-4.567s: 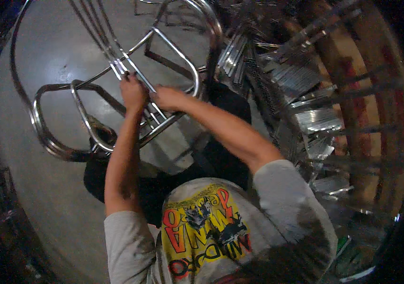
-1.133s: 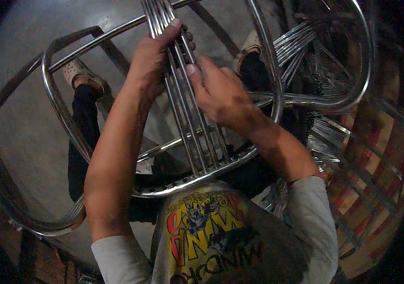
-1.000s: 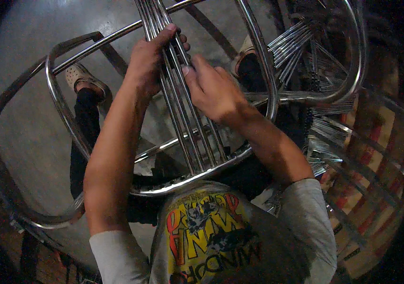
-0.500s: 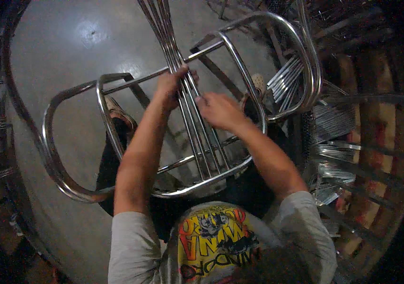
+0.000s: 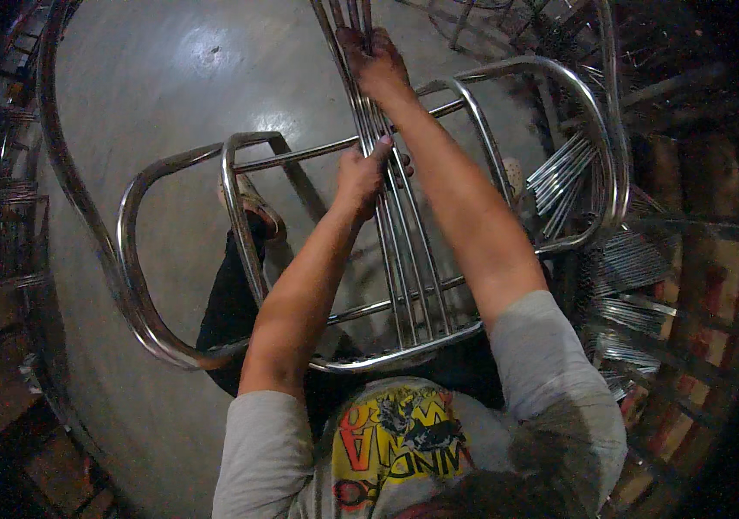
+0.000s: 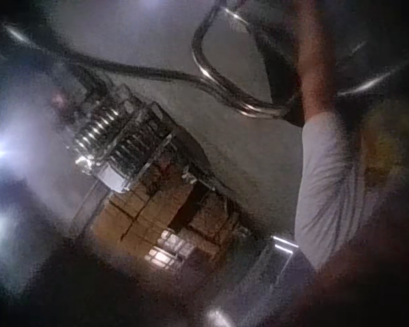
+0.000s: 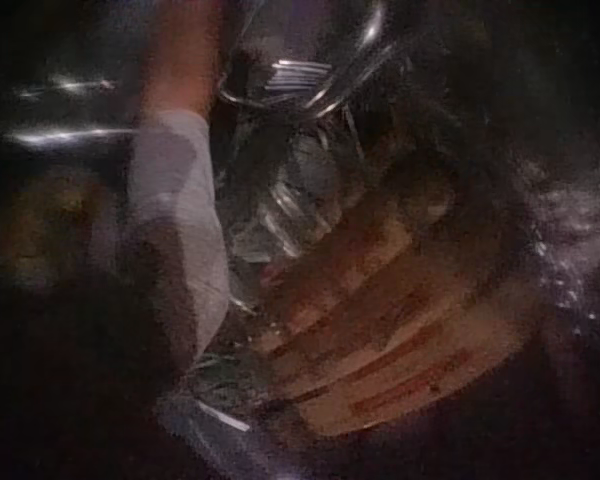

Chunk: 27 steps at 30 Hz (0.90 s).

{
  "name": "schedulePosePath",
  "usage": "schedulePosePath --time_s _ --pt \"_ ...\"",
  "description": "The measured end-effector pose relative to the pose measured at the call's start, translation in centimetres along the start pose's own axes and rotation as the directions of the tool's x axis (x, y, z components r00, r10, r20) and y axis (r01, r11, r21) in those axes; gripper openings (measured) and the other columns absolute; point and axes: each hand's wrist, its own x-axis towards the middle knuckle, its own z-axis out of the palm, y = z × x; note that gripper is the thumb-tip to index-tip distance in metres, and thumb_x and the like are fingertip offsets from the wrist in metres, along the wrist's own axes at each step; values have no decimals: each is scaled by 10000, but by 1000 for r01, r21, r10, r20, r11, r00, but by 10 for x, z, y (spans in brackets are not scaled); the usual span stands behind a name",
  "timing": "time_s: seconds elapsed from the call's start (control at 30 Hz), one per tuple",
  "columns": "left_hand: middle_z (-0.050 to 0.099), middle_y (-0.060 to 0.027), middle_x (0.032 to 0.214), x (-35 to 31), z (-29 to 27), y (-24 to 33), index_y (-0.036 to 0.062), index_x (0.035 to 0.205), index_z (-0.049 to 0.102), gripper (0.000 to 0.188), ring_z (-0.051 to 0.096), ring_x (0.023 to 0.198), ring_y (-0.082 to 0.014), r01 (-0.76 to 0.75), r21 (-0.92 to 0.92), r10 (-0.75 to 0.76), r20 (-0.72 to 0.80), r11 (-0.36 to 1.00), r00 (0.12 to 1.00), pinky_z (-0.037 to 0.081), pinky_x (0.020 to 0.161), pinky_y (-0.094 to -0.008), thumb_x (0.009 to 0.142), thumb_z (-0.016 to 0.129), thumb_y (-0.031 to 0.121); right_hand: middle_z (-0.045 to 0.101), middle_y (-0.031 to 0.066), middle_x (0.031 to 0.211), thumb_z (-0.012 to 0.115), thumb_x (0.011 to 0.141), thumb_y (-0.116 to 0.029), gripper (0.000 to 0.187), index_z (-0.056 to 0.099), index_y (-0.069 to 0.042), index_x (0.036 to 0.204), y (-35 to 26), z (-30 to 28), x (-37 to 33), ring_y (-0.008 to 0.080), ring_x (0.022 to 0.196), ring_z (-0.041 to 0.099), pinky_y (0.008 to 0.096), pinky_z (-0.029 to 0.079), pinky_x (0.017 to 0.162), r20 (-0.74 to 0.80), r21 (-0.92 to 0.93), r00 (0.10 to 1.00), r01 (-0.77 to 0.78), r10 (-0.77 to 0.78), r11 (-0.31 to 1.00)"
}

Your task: The person assembles metal chairs by inserting vertical rods into the chair frame. They repeatedly pick up rods, align them with the frame, and push them into place. After completing one chair, they stack it with others and begin assembling a second chair in the same manner.

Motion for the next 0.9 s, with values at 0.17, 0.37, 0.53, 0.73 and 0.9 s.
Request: schedulePosePath --time_s 0.17,0.37,0.53,0.73,0.9 --pt "635 -78 707 5 -2 2 3 928 576 235 641 560 -199 12 135 -7 -43 991 999 509 488 -336 936 617 234 625 221 968 592 902 -381 326 631 -232 1189 3 7 0 377 892 648 472 521 777 -48 -287 958 259 -284 922" --pt "638 -108 714 2 1 10 17 957 568 251 659 585 -234 81 -50 -82 -15 995 997 526 484 -358 931 634 257 663 161 936 651 857 -410 357 681 -142 1091 -7 -5 -1 347 851 662 453 520 746 -60 -183 961 255 -269 950" --pt "633 -109 717 5 -1 10 19 967 557 230 659 593 -252 88 -117 -87 13 989 996 536 490 -367 928 641 230 683 186 920 622 839 -567 557 662 -42 1020 -13 -11 1 356 908 648 411 477 803 -25 -18 1000 -9 8 1000" --pt "641 -114 725 14 4 -4 25 935 545 209 663 609 -240 60 -206 -55 29 977 998 556 522 -359 940 618 221 669 98 895 526 948 -521 521 646 -20 1023 21 -3 11 238 859 622 371 466 795 6 161 999 42 -44 986" --pt "658 -131 773 7 -10 7 17 962 563 353 673 681 -271 85 308 -91 6 948 996 535 575 -425 915 643 358 644 27 881 504 988 -456 448 647 -34 1034 39 -8 18 138 816 588 331 469 766 144 409 989 -50 -10 911"
